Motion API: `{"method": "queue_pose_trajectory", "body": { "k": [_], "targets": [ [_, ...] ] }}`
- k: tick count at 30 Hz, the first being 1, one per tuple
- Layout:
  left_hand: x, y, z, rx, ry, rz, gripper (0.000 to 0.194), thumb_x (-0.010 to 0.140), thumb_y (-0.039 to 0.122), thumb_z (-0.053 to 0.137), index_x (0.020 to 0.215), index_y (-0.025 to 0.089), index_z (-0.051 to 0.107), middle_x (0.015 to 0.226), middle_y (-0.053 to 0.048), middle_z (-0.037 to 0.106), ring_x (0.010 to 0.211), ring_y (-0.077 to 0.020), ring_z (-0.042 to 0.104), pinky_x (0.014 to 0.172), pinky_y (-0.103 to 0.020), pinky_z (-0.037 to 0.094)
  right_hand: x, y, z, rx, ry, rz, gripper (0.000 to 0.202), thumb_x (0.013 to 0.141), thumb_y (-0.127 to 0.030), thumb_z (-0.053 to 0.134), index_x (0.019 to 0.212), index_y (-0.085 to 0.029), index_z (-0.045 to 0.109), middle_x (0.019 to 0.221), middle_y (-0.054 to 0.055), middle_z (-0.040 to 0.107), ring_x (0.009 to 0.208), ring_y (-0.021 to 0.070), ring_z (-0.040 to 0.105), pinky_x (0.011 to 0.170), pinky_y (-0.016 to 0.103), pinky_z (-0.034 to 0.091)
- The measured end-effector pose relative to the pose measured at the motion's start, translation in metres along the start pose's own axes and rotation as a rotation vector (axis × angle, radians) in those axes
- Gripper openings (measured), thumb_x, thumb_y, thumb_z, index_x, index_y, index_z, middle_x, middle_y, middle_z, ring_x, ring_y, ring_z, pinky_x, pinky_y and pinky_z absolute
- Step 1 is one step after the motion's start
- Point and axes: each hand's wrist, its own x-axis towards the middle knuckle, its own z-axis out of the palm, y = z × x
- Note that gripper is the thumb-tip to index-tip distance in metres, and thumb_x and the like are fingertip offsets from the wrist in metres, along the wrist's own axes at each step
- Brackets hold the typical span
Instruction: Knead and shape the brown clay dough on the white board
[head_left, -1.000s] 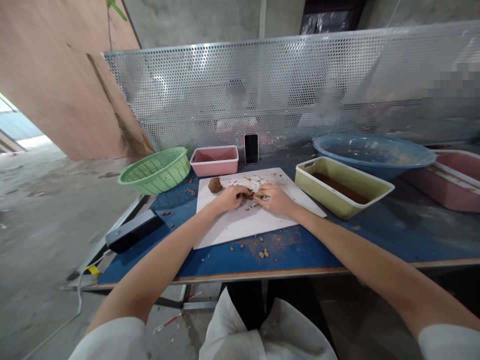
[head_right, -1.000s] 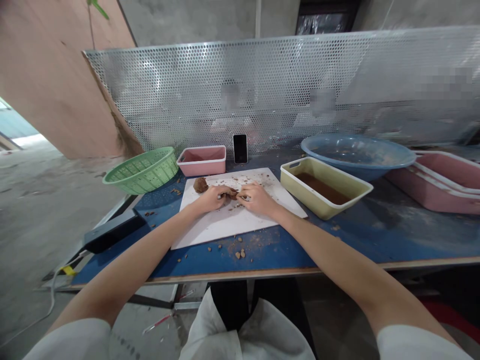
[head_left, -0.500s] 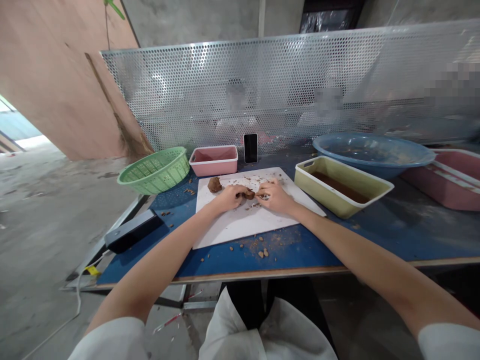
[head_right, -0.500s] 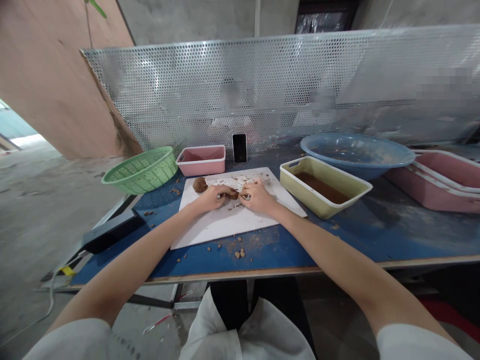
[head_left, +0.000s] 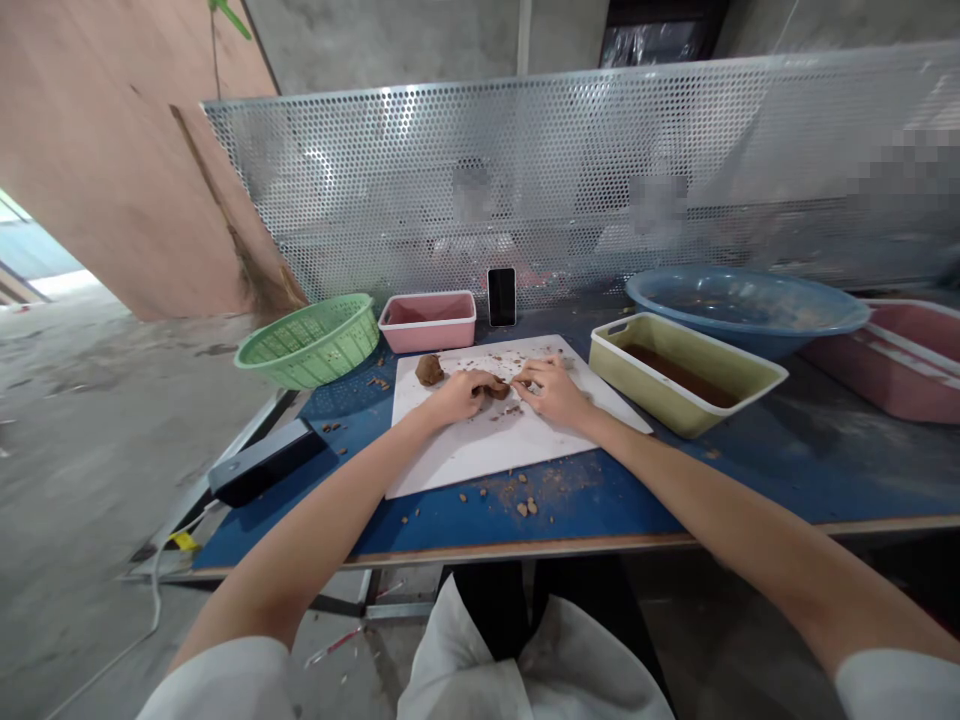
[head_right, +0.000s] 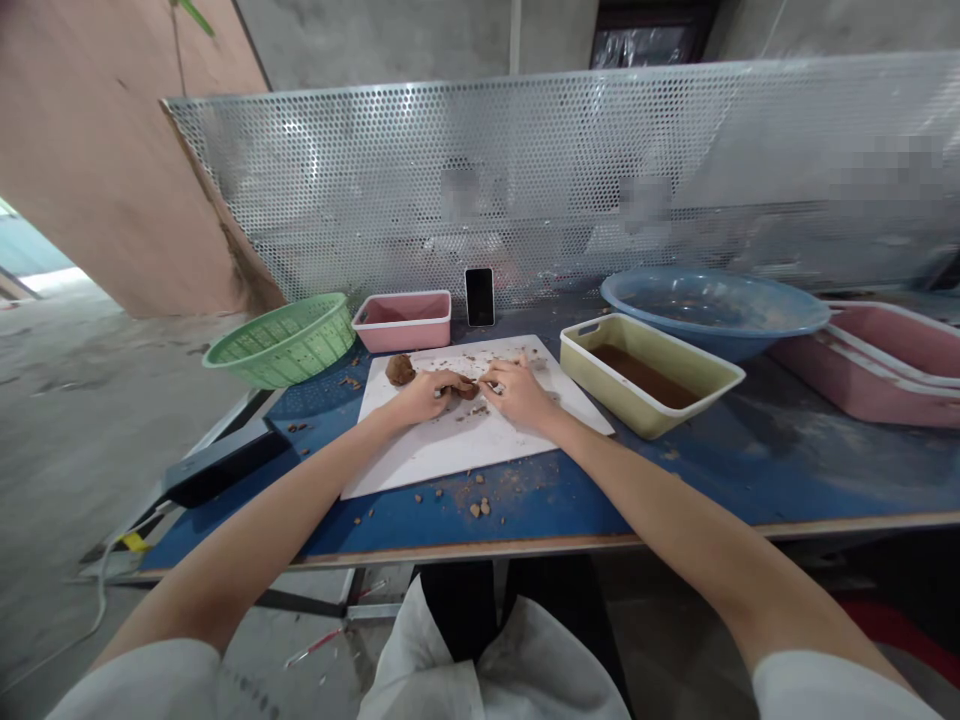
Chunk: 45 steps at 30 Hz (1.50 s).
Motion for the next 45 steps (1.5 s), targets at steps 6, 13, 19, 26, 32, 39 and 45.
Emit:
{"method": "queue_pose_trajectory", "body": {
  "k": [6,13,19,26,32,39,45],
  "targets": [
    [-0.002,-0.001,0.002,-0.012,0.012,0.020,0.044,0.082,0.001,0.053,0.113,0.018,0.080,0.114,-0.007,0.084,0.104,-0.0224,0.079,0.096,-0.034,0.060,0.000,-0.002,-0.006,-0.011,-0.100,-0.004,0.053,0.115,-0.038,0.044,0.072,-0.020,0.070,0.089,0.006,0.074,0.086,0.0212,0.066,0.098,0.048,0.035],
    [-0.003,-0.001,0.004,-0.040,0.055,0.023,0.041,0.083,0.002,0.053,0.110,0.018,0.080,0.112,-0.008,0.084,0.105,-0.0217,0.079,0.096,-0.034,0.062,0.000,0.001,-0.003,-0.044,-0.177,-0.057,0.048,0.109,-0.025,0.047,0.063,-0.020,0.058,0.085,0.007,0.072,0.083,0.0205,0.062,0.098,0.047,0.034],
    [-0.003,0.002,0.004,-0.021,0.048,-0.008,0.046,0.084,0.004,0.052,0.118,0.018,0.079,0.117,-0.008,0.084,0.107,-0.0229,0.080,0.100,-0.036,0.061,-0.001,-0.001,-0.004,-0.085,-0.129,-0.057,0.045,0.110,-0.024,0.047,0.067,-0.019,0.061,0.087,0.006,0.071,0.081,0.0196,0.062,0.097,0.047,0.033],
    [-0.005,0.011,-0.003,-0.073,0.025,-0.085,0.068,0.084,0.005,0.052,0.150,0.022,0.058,0.130,-0.008,0.081,0.120,-0.0252,0.077,0.108,-0.038,0.058,0.000,0.005,0.001,-0.052,-0.180,-0.019,0.045,0.110,-0.026,0.048,0.070,-0.019,0.067,0.093,0.007,0.074,0.086,0.0215,0.063,0.098,0.048,0.033],
    [-0.006,0.011,0.000,-0.082,0.023,-0.106,0.068,0.086,0.006,0.051,0.152,0.023,0.054,0.131,-0.007,0.080,0.123,-0.0253,0.076,0.111,-0.039,0.056,-0.001,0.010,0.005,-0.017,-0.173,0.025,0.056,0.116,-0.036,0.041,0.066,-0.020,0.062,0.086,0.006,0.071,0.083,0.0202,0.063,0.097,0.046,0.035],
    [-0.006,0.014,0.002,-0.001,0.017,-0.093,0.061,0.091,0.013,0.055,0.151,0.021,0.053,0.135,-0.012,0.076,0.120,-0.0270,0.074,0.106,-0.040,0.057,0.000,0.006,0.001,-0.024,-0.080,0.061,0.061,0.118,-0.043,0.036,0.066,-0.021,0.059,0.079,0.005,0.067,0.077,0.0201,0.060,0.092,0.045,0.038],
    [-0.005,0.006,0.005,0.005,0.078,-0.055,0.051,0.090,0.012,0.058,0.140,0.019,0.061,0.113,-0.009,0.079,0.113,-0.0260,0.072,0.105,-0.040,0.055,0.000,0.009,0.003,-0.001,-0.075,0.075,0.061,0.118,-0.044,0.035,0.066,-0.021,0.058,0.082,0.006,0.069,0.080,0.0205,0.062,0.094,0.045,0.040]
  ]
}}
